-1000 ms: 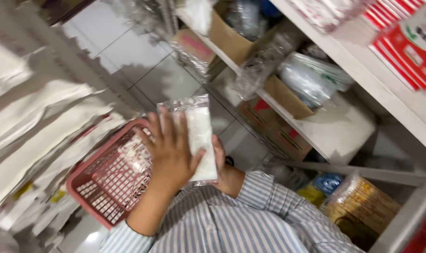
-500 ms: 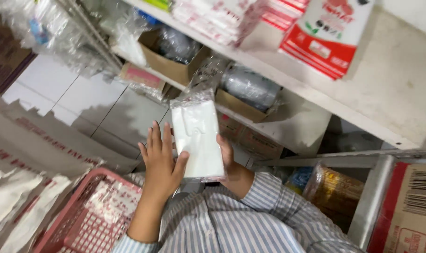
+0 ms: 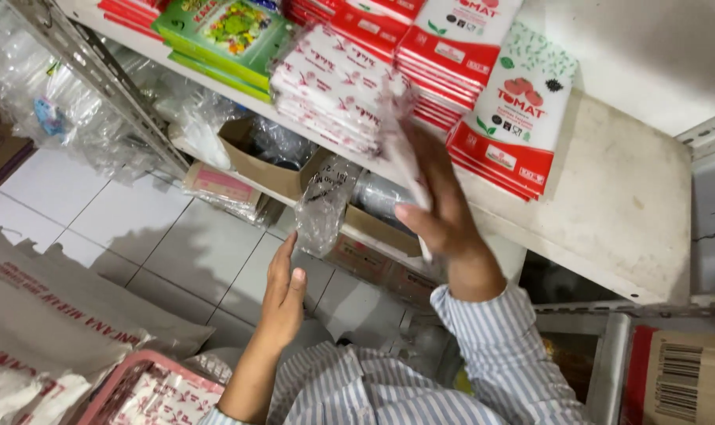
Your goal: The person picks up a package of plastic bags from a pink basket, inspects it, and places it on a shelf before picking up another package from the shelf and putting it into the basket.
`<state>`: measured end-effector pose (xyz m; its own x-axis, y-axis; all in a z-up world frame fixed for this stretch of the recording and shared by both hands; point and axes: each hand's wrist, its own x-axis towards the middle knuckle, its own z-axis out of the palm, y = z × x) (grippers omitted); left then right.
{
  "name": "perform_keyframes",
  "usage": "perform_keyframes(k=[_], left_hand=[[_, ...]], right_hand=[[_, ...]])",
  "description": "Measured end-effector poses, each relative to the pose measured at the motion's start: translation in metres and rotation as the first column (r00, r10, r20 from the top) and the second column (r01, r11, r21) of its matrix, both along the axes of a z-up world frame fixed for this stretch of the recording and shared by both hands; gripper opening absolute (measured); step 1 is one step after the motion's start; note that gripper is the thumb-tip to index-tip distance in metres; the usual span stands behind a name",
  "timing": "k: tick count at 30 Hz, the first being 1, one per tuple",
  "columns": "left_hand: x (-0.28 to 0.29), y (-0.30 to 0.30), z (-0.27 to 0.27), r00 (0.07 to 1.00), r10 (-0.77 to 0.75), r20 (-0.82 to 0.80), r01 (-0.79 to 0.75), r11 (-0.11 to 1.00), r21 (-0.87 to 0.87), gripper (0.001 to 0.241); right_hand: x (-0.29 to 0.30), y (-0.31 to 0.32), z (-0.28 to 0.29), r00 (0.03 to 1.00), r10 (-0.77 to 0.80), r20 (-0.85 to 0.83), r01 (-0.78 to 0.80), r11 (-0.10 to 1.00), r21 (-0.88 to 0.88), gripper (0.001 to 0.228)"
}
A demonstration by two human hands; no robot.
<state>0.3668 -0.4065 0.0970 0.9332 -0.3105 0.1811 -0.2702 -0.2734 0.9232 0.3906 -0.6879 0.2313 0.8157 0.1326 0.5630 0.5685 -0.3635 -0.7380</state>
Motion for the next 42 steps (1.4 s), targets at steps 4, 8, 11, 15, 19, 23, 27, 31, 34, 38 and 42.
perform_keyframes(k=[4,8,11,15,19,23,27,31,34,38,42], left_hand=[[0.033,-0.007,-0.004,0.999,-0.037,0.017,0.037,0.999,-0.014,0.063],[0.071,-0.004,0.007,0.999,-0.029,0.024,0.030,0.999,-0.017,0.065],[0.098,0.004,0.006,0.999,0.004,-0.043,-0.002,0.999,0.037,0.064],[0.126,0.010,0.000,0.999,0.008,-0.043,-0.007,1.000,0.030,0.064],[0.128,0.010,-0.006,0.995,0.003,-0.098,-0.003,1.000,0.002,0.062],[0.113,0.007,-0.002,0.995,-0.008,-0.096,0.006,1.000,-0.029,0.060],[0.082,0.009,-0.008,0.994,0.010,-0.109,-0.026,0.988,-0.150,0.054],[0.043,0.012,-0.023,0.988,0.048,-0.149,-0.091,0.950,-0.299,0.048],[0.005,0.022,-0.036,0.979,0.076,-0.189,-0.142,0.919,-0.367,0.046],[-0.036,0.041,-0.052,0.961,0.145,-0.238,-0.227,0.901,-0.370,0.044],[-0.058,0.062,-0.055,0.933,0.207,-0.293,-0.307,0.885,-0.351,0.045]], right_hand=[[0.051,0.000,0.035,0.951,-0.289,0.109,0.303,0.806,-0.508,0.089],[0.122,0.023,0.045,0.918,-0.394,0.035,0.299,0.633,-0.714,0.090],[0.152,0.031,0.043,0.907,-0.416,-0.064,0.183,0.526,-0.831,0.090],[0.167,0.029,0.041,0.897,-0.422,-0.134,0.098,0.484,-0.870,0.092],[0.168,0.025,0.036,0.905,-0.418,-0.078,0.154,0.493,-0.856,0.094],[0.137,0.018,0.032,0.917,-0.305,0.257,0.393,0.585,-0.709,0.078],[0.076,0.029,0.011,0.927,-0.150,0.344,0.302,0.842,-0.447,0.054],[0.030,0.048,-0.019,0.967,0.075,0.244,0.012,0.941,-0.339,0.040],[0.000,0.060,-0.047,0.982,0.166,0.087,-0.147,0.970,-0.196,0.034],[-0.023,0.075,-0.084,0.957,0.252,-0.146,-0.254,0.967,0.000,0.030],[-0.038,0.090,-0.100,0.920,0.315,-0.234,-0.307,0.949,0.071,0.032]])
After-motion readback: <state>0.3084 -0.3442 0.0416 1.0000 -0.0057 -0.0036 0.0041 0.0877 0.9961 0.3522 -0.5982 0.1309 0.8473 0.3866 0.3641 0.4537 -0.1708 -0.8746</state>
